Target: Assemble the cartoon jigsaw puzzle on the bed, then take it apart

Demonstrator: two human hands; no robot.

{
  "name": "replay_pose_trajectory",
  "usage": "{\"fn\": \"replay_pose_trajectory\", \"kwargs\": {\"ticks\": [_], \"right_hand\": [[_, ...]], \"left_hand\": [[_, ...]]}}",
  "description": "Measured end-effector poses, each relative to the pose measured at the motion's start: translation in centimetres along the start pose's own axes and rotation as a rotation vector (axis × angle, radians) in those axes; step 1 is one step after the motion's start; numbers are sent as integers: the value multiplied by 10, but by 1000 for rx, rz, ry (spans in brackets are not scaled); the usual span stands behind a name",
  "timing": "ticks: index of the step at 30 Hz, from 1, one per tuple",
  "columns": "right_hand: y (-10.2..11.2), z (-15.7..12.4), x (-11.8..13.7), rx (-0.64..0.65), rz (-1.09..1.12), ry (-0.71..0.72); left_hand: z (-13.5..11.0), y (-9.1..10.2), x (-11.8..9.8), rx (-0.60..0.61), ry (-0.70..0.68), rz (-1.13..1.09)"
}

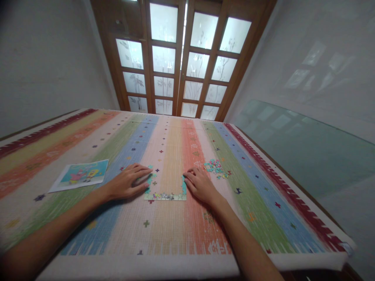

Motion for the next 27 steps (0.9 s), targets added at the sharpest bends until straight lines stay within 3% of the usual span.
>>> {"fn": "replay_pose_trajectory", "kwargs": {"ticks": [4,12,19,24,27], "right_hand": [[0,0,0,2,2,6],[1,0,1,10,-1,0],[2,1,1,21,1,-5],[2,1,1,18,1,-12],[2,0,1,17,2,-15]], "left_hand": [[-2,0,1,77,-13,-5],[-2,2,0,120,13,-11],[-3,32,25,96,74,-24],[-14,55,37,286,64,-125],[-21,58,39,327,78,-141]]}}
Point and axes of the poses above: each hand's wrist, its own z-axis towards the middle knuckle, its own y-axis out of the back of the hand, x = y × z, the point moved 1 cm from there along z, towards the middle knuckle, and after that the axes turned 7 degrees about y, right-handed, at the moved point
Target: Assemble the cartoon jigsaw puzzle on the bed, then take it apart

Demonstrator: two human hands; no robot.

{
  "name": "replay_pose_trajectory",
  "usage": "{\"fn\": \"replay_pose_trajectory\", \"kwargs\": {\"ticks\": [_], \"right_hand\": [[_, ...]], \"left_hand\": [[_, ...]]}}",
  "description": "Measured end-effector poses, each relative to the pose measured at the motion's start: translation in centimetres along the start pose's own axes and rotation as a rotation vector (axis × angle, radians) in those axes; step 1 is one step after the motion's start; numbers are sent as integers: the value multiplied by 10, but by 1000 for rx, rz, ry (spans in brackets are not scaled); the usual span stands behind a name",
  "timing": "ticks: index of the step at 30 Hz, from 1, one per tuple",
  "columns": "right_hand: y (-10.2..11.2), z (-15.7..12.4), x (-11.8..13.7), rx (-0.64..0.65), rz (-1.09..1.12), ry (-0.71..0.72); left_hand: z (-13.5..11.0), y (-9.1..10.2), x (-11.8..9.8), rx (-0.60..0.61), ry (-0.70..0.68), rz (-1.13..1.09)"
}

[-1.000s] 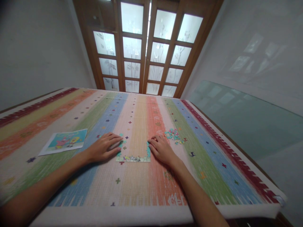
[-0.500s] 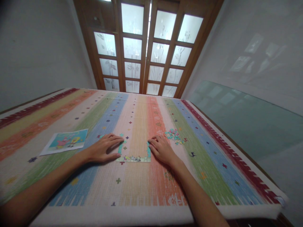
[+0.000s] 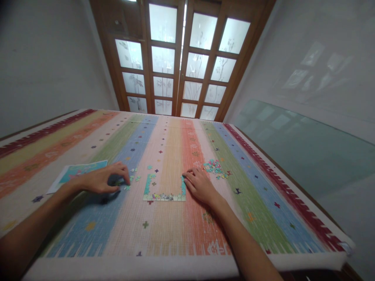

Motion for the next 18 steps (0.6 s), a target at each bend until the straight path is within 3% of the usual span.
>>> {"fn": "replay_pose_trajectory", "kwargs": {"ticks": [12,18], "right_hand": [[2,1,1,10,-5,20],[2,0,1,1,-9,20]], "left_hand": [[6,-13,5,-2,46,31],[3,-6,9,-110,101,65]]}}
Point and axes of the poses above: each hand's wrist, its own z-axis towards the middle knuckle, its own y-axis out of the back of the hand, x = y × z, the point moved 1 cm from there along z, towards the middle knuckle, and after that the axes turned 7 degrees about y, right-handed, at the moved point
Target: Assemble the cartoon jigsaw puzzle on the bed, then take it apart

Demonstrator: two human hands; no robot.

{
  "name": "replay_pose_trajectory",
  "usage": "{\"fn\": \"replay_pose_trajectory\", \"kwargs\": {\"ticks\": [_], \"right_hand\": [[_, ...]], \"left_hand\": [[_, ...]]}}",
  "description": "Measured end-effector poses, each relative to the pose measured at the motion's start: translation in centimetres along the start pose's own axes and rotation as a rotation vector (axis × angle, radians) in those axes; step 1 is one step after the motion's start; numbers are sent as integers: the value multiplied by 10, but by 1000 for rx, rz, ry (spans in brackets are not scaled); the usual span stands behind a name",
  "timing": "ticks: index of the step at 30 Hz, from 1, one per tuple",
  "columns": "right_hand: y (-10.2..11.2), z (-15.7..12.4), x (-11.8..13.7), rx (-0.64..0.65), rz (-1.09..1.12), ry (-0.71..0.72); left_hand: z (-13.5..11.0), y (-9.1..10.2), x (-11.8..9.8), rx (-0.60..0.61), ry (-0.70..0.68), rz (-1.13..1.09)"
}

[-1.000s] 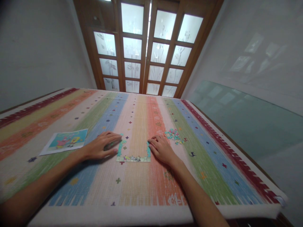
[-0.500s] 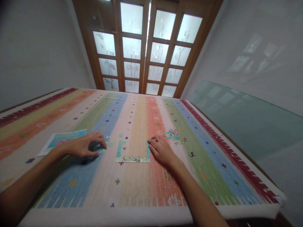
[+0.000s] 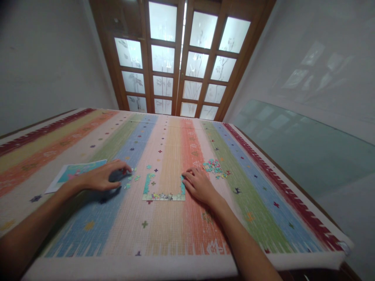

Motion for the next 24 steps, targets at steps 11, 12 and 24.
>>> {"fn": "replay_pose_trajectory", "kwargs": {"ticks": [11,12,24], "right_hand": [[1,0,2,5,-6,4],[1,0,2,7,-8,4],[0,1,2,15,1,-6]], "left_hand": [[5,1,12,-140,9,67],[5,2,12,-152,11,73],[8,-5,18,-196,30,82]]}}
Point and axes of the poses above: each hand's wrist, its own z-axis towards the middle knuckle, its own y-axis out of the back of the hand, x = y × z, the point moved 1 cm from there along z, towards the middle knuckle, and after that the axes turned 7 degrees about y, right-handed, at the moved point
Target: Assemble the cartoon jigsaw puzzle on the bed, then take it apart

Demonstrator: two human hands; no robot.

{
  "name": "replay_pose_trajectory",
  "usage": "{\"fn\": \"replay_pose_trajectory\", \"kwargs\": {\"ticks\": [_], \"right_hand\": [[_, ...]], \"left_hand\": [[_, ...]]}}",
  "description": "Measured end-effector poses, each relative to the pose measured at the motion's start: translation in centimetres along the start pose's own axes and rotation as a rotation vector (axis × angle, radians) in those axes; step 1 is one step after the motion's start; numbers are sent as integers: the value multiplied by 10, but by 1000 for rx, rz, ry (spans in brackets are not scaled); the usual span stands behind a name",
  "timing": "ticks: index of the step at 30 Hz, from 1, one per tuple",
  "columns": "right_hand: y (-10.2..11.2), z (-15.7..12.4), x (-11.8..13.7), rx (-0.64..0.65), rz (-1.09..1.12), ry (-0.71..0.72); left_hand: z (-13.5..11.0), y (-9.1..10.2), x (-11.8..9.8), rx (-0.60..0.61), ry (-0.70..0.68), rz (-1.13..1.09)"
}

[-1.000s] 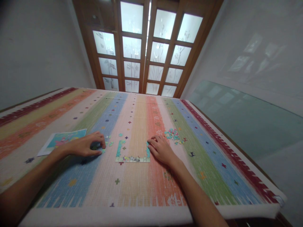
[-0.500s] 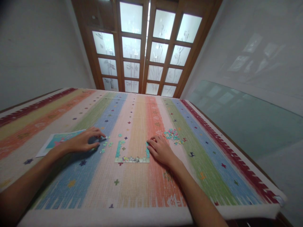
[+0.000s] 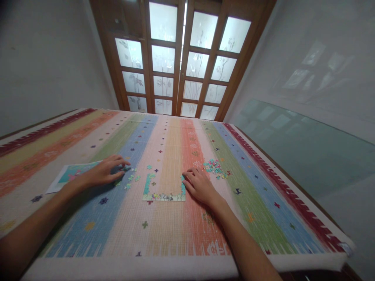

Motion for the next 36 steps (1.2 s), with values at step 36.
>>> {"fn": "replay_pose_trajectory", "kwargs": {"ticks": [36], "right_hand": [[-2,0,-1,-23,-30,23]], "left_hand": [[36,-48,-77,-47,60,-460]]}}
Point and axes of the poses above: each hand's wrist, its own z-axis towards the middle knuckle, its own y-axis out of the back of the hand, x = y × z, the point moved 1 cm from there along z, towards the middle knuckle, and after that the axes turned 7 degrees about y, right-handed, at the moved point
